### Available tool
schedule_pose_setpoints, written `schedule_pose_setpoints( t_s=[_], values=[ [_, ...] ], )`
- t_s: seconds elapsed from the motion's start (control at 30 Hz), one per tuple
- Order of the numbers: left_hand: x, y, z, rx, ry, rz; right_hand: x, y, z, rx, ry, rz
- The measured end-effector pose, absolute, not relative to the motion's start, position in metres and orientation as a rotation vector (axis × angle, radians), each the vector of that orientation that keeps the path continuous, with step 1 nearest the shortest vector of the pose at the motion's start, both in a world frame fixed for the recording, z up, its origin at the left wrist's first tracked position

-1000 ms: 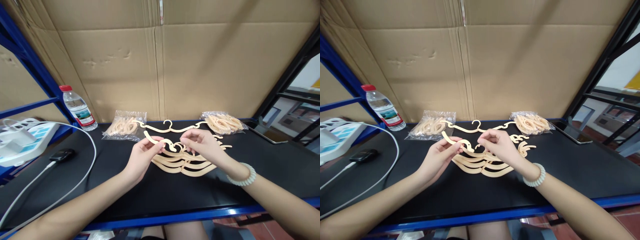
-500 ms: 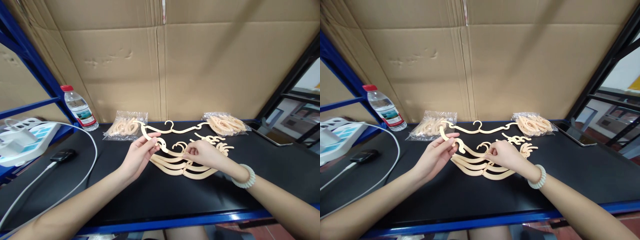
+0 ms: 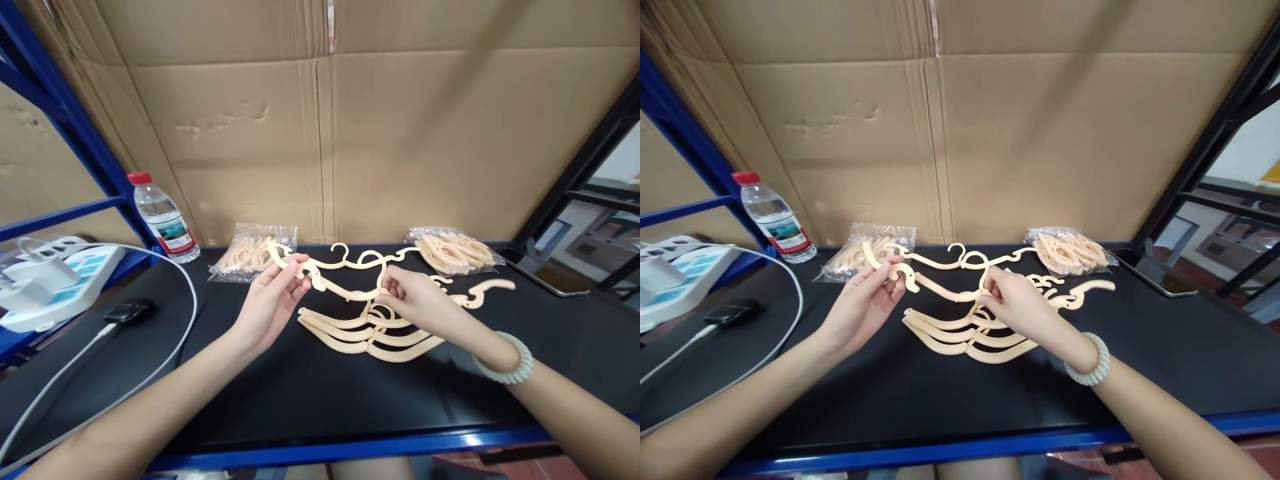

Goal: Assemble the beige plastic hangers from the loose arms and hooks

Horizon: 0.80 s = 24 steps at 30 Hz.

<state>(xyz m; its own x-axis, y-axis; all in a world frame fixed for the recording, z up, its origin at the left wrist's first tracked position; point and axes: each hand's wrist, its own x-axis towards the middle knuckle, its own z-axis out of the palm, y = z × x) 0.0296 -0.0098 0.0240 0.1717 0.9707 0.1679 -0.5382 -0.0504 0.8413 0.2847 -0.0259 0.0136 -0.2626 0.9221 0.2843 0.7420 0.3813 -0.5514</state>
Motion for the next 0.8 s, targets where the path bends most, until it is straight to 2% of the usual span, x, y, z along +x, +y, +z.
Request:
schedule_pose_setpoints(
  t_s=[0.2,0.67,0.8],
  values=[
    [0.0302,-0.0105,0.0268,0.994,0.595,1.391,0.2851,-0.0259,0.0135,-1.374,-2.033,0.490],
    [0.0231,-0.0151,0.0282,1.194,0.581,1.223,0.2852,-0.0285,0.0212,-1.384,-1.987,0.321],
    [0.0248,-0.0144,0.0241,1.182,0.645,1.257,0.2900,-0.0249,0.0200,-1.334,-1.900,0.376]
  ],
)
